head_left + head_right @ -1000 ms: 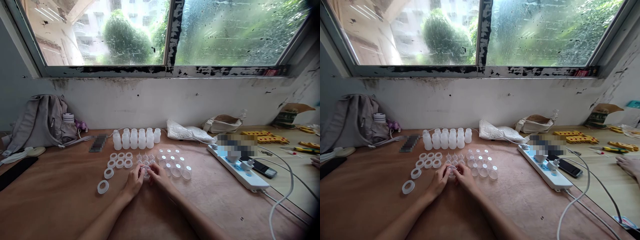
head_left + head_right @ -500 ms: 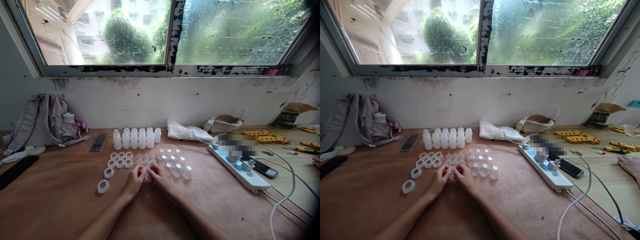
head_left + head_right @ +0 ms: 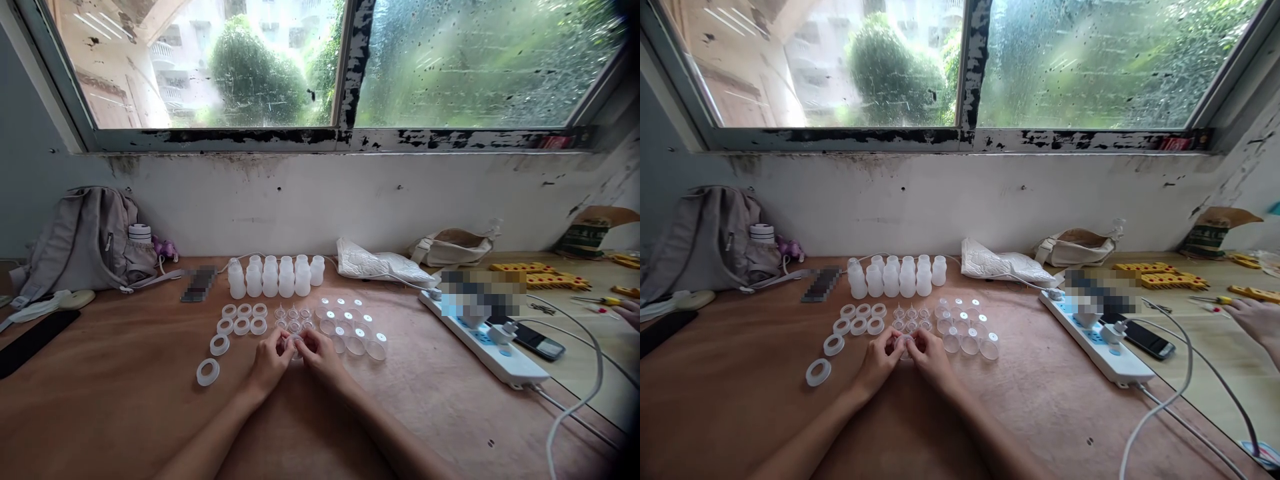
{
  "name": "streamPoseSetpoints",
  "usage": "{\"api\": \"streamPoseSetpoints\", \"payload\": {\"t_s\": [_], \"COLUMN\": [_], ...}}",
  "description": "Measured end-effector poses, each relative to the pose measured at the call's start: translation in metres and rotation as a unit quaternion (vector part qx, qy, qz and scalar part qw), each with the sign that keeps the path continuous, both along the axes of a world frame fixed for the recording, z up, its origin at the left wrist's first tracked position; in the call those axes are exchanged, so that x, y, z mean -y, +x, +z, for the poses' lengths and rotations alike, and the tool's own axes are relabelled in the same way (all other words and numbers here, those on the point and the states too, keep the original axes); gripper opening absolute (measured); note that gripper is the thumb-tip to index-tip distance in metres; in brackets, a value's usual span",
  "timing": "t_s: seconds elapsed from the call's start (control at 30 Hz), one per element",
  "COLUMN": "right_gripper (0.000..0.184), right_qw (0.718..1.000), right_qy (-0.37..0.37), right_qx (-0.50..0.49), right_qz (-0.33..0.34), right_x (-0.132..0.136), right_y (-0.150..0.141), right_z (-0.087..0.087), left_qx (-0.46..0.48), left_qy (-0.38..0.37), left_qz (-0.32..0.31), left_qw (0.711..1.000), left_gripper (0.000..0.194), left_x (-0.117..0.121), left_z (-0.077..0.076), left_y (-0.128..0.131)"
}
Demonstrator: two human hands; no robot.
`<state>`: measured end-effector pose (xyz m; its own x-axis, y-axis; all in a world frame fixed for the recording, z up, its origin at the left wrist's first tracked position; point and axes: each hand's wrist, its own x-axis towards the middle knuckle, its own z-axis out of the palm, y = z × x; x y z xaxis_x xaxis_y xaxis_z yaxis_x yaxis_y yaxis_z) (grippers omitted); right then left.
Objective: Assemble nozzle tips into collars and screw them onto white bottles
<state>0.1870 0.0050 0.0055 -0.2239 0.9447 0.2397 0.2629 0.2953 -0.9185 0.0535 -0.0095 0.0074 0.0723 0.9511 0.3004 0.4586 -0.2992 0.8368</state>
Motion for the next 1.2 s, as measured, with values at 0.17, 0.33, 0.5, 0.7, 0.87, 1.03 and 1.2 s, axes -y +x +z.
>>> {"api": "streamPoseSetpoints", "payload": {"t_s": [0.17, 0.33, 0.5, 0.7, 0.87, 1.03, 1.2], "right_gripper": [0.020, 0.022, 0.018, 0.012, 0.011, 0.014, 0.016], "right_qw": [1.000, 0.999, 0.998, 0.997, 0.996, 0.997, 0.995], "right_qy": [0.004, 0.024, 0.038, 0.045, 0.053, 0.049, 0.056], "right_qx": [0.007, 0.039, 0.051, 0.066, 0.066, 0.063, 0.082], "right_qz": [-0.010, -0.015, -0.003, -0.023, -0.008, -0.010, -0.011], "right_x": [-0.0002, 0.0002, -0.0009, 0.0002, 0.0024, 0.0009, -0.0011], "right_y": [0.0011, 0.0038, 0.0034, 0.0010, 0.0035, 0.0049, 0.0041], "right_z": [0.0001, 0.0050, 0.0017, 0.0001, 0.0063, 0.0044, 0.0009], "left_qx": [-0.013, -0.016, -0.008, -0.005, 0.005, -0.007, -0.020], "left_qy": [0.012, 0.004, -0.011, -0.001, -0.007, 0.006, 0.011], "left_qz": [-0.002, -0.014, -0.027, -0.007, -0.023, -0.024, -0.019], "left_qw": [1.000, 1.000, 1.000, 1.000, 1.000, 1.000, 1.000], "left_gripper": [0.018, 0.016, 0.013, 0.014, 0.013, 0.016, 0.014], "left_x": [0.0014, 0.0024, 0.0013, 0.0001, 0.0008, 0.0006, 0.0016], "left_z": [0.0021, 0.0009, -0.0011, 0.0000, 0.0001, -0.0022, -0.0029], "left_y": [-0.0002, 0.0010, 0.0000, 0.0000, 0.0002, -0.0006, 0.0001]}}
